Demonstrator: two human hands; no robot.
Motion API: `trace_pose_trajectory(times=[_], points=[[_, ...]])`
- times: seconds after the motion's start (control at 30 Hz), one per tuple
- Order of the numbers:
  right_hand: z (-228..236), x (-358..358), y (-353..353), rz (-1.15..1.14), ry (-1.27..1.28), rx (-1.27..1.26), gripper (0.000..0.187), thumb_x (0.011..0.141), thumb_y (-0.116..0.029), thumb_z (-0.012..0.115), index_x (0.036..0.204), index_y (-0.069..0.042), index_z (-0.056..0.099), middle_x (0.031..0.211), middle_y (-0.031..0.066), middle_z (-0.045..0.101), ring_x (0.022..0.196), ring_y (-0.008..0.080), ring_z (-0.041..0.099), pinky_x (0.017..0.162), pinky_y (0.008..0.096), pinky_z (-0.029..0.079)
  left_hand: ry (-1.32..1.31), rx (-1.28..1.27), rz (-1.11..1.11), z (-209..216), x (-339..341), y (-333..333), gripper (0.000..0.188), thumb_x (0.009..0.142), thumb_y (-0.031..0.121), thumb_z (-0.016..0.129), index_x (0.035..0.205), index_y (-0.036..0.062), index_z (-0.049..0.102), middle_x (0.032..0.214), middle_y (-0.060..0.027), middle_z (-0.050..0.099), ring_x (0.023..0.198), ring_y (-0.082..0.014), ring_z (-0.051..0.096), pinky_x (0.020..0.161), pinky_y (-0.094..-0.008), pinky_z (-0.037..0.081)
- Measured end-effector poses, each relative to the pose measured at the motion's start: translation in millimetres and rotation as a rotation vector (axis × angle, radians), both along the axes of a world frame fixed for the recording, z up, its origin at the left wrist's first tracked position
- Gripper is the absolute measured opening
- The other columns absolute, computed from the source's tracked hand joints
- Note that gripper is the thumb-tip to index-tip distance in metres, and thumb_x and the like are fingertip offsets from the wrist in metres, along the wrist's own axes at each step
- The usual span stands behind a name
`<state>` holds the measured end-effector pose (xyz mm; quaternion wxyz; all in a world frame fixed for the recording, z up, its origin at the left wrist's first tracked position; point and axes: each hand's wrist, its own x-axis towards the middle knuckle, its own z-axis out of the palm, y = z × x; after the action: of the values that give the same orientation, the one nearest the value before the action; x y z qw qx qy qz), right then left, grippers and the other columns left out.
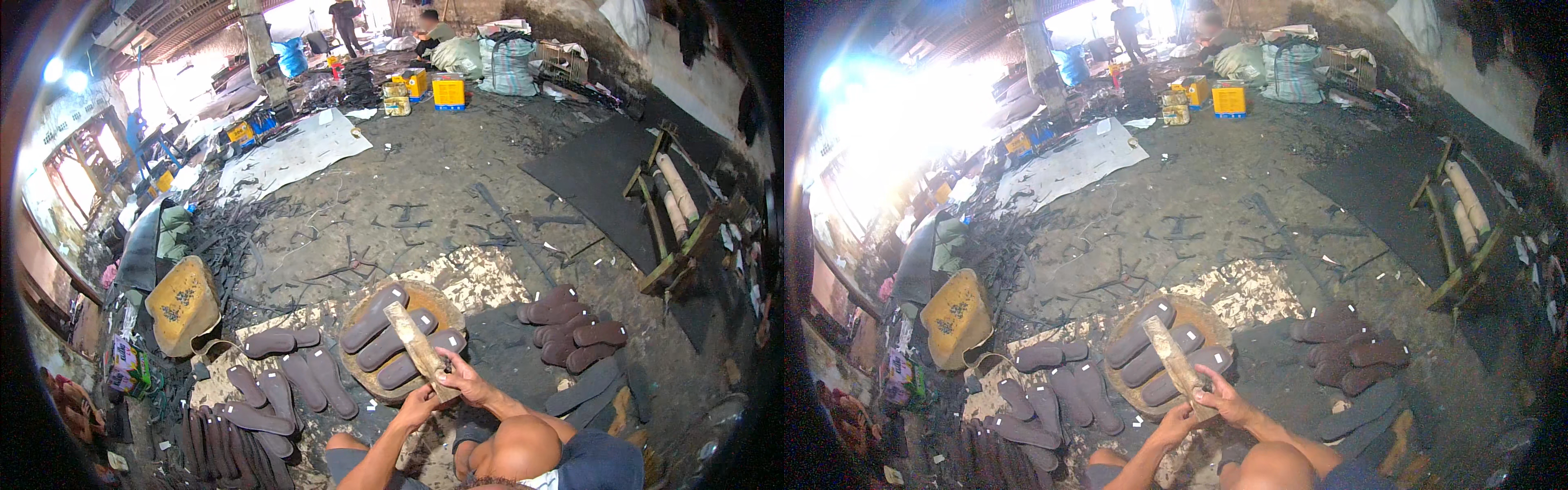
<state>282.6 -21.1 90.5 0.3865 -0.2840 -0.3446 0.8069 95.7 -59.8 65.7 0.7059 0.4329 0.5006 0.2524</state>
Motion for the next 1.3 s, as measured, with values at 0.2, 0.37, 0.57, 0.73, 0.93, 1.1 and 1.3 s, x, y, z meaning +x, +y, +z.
trace_pose_trajectory(times=[0.2,0.37,0.57,0.73,0.93,1.1,1.3], points=[[-9,3,4,-0.108,-0.016,0.082,0.086,0.094,-0.012,0.073,0.162,-0.003,0.021,0.137,0.0144,0.058,0.124,0.0206,0.057,0.107,0.0361,0.047,0.339,0.309,-0.163,4,-24,-12,0.029,0.101,0.023,0.063,0.123,0.0058,0.069,0.108,-0.0101,0.075,0.099,-0.0222,0.070,0.089,-0.0375,0.053],[-52,25,41,-0.247,-0.067,-0.057,0.052,0.094,-0.010,0.070,0.140,0.001,0.049,0.127,0.0087,0.063,0.114,0.0176,0.061,0.102,0.0352,0.049,0.820,0.569,0.280,-35,-78,-18,0.027,0.096,0.025,0.066,0.118,0.0089,0.069,0.111,-0.0183,0.073,0.100,-0.0373,0.070,0.090,-0.0440,0.053],[-75,1,73,-0.433,-0.185,0.044,0.062,0.091,-0.018,0.073,0.142,0.003,0.044,0.125,0.0126,0.064,0.113,0.0206,0.061,0.101,0.0360,0.048,0.387,0.360,0.786,-60,-75,6,0.020,0.098,0.018,0.066,0.112,0.0032,0.067,0.098,-0.0057,0.072,0.089,-0.0163,0.067,0.082,-0.0328,0.052],[-67,17,76,-0.405,-0.184,0.101,0.054,0.092,-0.016,0.071,0.137,0.003,0.048,0.123,0.0134,0.063,0.111,0.0173,0.061,0.097,0.0338,0.050,0.324,0.352,0.909,-51,-91,-2,0.019,0.099,0.015,0.069,0.107,-0.0001,0.062,0.094,-0.0067,0.071,0.087,-0.0127,0.068,0.075,-0.0258,0.052],[-104,14,70,-0.575,-0.542,0.199,0.059,0.090,-0.022,0.072,0.137,0.005,0.049,0.123,0.0143,0.064,0.113,0.0205,0.061,0.098,0.0383,0.049,0.145,0.265,0.977,-73,-85,-4,0.021,0.101,0.012,0.066,0.114,0.0030,0.053,0.097,-0.0109,0.072,0.086,-0.0162,0.069,0.075,-0.0286,0.054],[-78,19,78,-0.493,-0.407,0.126,0.059,0.092,-0.019,0.069,0.141,0.004,0.046,0.125,0.0139,0.064,0.113,0.0208,0.061,0.100,0.0356,0.049,-0.051,0.244,1.118,-87,-95,-6,0.015,0.103,0.012,0.062,0.113,0.0045,0.054,0.103,-0.0085,0.070,0.091,-0.0151,0.067,0.078,-0.0286,0.054],[-15,62,66,-0.461,-0.055,0.059,0.038,0.104,-0.021,0.055,0.135,0.001,0.048,0.120,0.0181,0.069,0.094,0.0191,0.070,0.076,0.0350,0.061,0.514,0.352,0.962,-48,-108,-2,0.026,0.104,0.025,0.062,0.100,-0.0005,0.063,0.089,-0.0044,0.067,0.079,-0.0132,0.061,0.071,-0.0299,0.050]])
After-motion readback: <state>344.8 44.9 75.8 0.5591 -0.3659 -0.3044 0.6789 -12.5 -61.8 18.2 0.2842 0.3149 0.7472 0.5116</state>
